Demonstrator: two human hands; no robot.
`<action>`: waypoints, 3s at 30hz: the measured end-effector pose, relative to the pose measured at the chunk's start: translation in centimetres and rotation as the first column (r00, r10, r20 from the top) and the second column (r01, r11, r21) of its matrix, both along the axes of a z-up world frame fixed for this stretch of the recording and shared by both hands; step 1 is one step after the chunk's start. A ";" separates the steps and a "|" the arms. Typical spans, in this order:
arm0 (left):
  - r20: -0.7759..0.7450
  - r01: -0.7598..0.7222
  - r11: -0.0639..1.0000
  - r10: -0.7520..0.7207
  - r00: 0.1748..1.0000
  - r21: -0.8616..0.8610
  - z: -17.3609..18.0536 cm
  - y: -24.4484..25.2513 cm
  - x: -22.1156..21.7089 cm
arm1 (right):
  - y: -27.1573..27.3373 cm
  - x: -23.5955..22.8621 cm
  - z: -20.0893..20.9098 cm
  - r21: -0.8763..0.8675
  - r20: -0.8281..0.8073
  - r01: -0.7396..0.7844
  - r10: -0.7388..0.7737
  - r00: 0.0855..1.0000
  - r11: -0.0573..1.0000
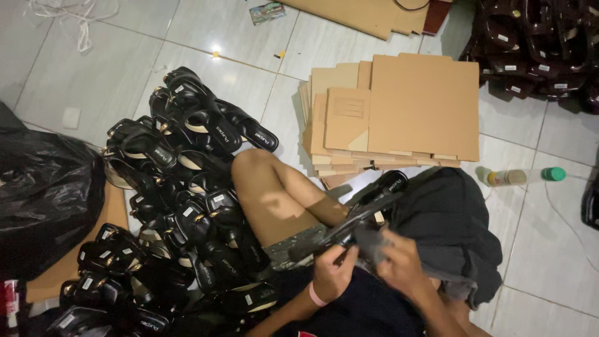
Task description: The person sits on the floor and wipes a black sandal with a cloth. They clean the sole, straps, and upper surfaces of the sandal, then place it on a pile of other sandals.
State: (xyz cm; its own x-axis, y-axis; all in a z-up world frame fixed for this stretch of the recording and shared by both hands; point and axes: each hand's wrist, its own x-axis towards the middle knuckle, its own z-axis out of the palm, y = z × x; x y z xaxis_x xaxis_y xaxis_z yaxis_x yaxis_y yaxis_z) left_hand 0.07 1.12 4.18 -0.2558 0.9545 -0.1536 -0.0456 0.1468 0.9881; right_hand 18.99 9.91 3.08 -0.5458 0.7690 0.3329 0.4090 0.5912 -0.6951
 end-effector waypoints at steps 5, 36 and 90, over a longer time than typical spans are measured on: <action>0.050 0.064 0.998 -0.063 0.997 -0.013 0.2 0.1 -0.6 | -1.0 0.1 -0.3 0.077 0.003 -0.083 0.083 0.997 0.994; -0.718 0.300 0.868 0.089 0.690 0.396 -6.6 -1.2 -0.4 | -0.6 -1.2 5.3 0.329 0.012 -0.081 0.082 0.997 0.941; -0.612 0.257 0.817 0.141 0.778 0.516 4.9 4.2 0.1 | 6.4 10.4 -2.3 0.101 0.180 0.690 -0.695 0.696 0.717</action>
